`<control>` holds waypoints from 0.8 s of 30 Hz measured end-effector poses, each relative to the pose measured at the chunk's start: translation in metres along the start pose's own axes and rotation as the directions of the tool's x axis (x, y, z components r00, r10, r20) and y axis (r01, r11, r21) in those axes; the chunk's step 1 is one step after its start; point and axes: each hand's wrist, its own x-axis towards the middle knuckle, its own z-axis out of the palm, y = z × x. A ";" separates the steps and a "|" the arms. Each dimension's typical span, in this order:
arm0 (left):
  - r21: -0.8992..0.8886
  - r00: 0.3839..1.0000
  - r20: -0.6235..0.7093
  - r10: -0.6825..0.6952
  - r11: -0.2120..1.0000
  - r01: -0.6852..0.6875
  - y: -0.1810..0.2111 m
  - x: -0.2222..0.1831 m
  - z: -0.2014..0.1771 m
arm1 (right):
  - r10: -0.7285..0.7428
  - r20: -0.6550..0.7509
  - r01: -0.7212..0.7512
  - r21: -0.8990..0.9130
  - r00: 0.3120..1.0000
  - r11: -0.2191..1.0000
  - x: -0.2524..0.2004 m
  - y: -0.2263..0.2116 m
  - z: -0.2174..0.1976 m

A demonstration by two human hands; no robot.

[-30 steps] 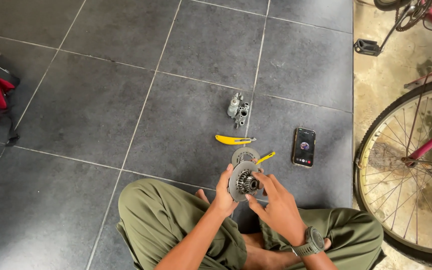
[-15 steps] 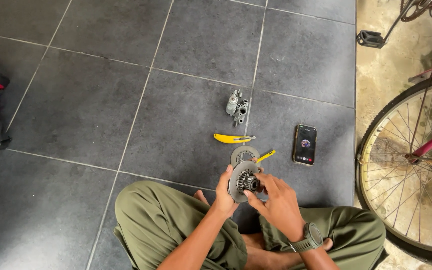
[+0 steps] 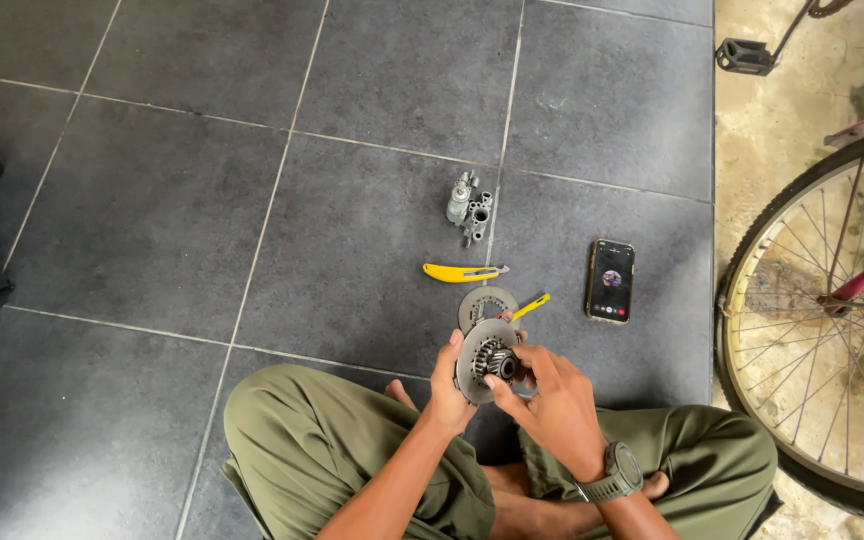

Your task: Cleaning and inspecting a motorcycle clutch housing using a scraper while sitting on the floor

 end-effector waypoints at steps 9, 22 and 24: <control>-0.036 0.999 -0.050 -0.002 0.999 0.000 -0.006 0.004 -0.012 | -0.017 0.002 0.017 0.012 1.000 1.000 0.011 0.012 0.008; -0.107 0.975 -0.214 0.057 0.991 -0.082 -0.004 0.019 -0.017 | -0.195 0.074 0.182 0.149 0.978 0.972 0.050 0.052 0.035; -0.121 0.966 -0.251 0.061 0.988 -0.094 -0.006 0.022 -0.021 | -0.202 0.072 0.186 0.181 0.977 0.966 0.055 0.056 0.039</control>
